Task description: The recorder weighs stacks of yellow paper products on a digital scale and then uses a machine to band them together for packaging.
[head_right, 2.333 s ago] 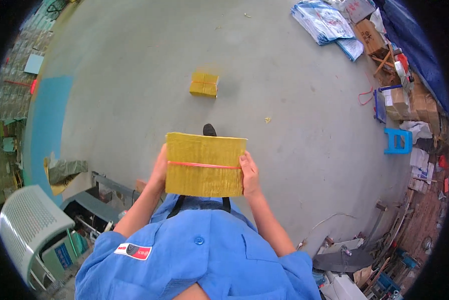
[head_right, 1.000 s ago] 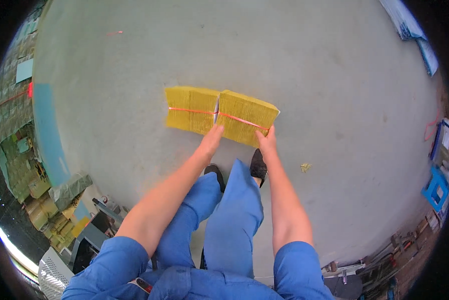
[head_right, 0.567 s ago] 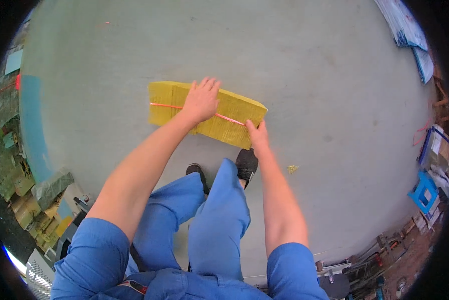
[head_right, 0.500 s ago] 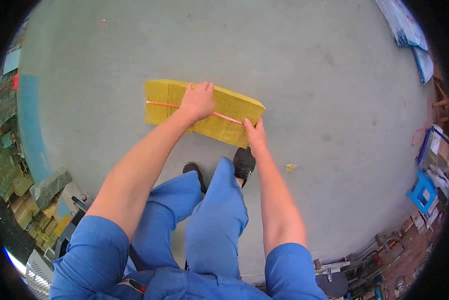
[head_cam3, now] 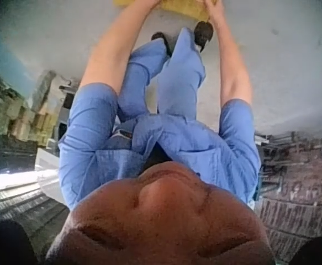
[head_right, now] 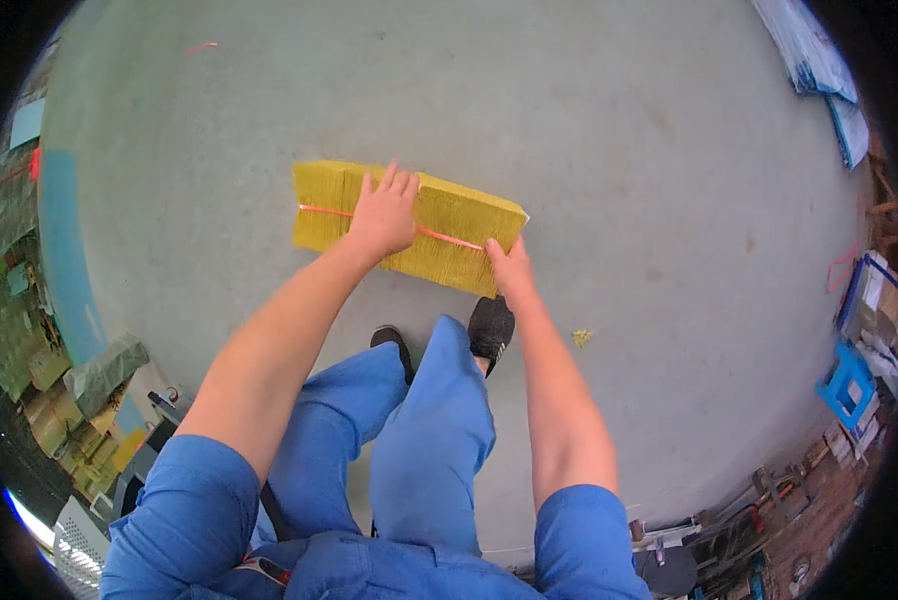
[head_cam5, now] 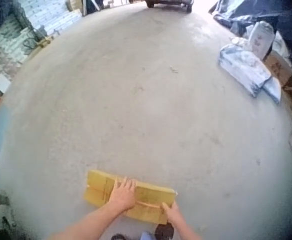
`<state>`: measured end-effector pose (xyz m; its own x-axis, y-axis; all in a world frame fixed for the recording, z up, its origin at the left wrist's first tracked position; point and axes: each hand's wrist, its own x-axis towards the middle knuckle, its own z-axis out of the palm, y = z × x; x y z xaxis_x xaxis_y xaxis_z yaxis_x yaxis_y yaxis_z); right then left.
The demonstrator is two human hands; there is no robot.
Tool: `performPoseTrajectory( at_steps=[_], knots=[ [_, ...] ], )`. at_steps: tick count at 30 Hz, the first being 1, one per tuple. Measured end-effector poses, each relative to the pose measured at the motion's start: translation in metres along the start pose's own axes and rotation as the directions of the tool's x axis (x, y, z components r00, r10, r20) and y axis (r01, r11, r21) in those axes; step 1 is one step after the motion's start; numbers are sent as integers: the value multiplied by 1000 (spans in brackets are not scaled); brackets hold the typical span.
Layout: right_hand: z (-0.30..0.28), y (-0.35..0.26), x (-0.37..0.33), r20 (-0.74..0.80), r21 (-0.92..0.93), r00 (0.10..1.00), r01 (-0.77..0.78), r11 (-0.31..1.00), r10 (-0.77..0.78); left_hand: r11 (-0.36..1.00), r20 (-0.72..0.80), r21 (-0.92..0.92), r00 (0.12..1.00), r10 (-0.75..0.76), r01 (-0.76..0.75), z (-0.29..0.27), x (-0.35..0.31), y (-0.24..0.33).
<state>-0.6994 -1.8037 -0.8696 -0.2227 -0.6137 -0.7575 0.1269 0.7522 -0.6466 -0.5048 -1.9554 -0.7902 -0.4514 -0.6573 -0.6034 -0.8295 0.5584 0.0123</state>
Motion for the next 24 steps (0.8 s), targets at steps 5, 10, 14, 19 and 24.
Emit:
performPoseTrajectory(
  at_steps=[5,10,14,19,24],
  knots=[
    [9,25,-71,-360,-147,933,-71,987,13,906,-257,-423,959,-118,-2,-29,-79,-2],
    [-12,82,-266,-354,-177,922,-231,957,157,486,-79,-869,946,-315,89,-47,-256,-36],
    [-78,170,-404,-302,-321,910,-377,869,284,123,281,-943,938,-202,310,-95,-343,-1],
    [-84,62,-503,-229,296,849,-405,865,476,-401,-56,-914,998,-17,-58,-318,-418,72],
    [-5,-189,-559,58,271,987,131,954,-152,-373,-588,-721,800,-119,-584,-485,-584,39]
  ],
)
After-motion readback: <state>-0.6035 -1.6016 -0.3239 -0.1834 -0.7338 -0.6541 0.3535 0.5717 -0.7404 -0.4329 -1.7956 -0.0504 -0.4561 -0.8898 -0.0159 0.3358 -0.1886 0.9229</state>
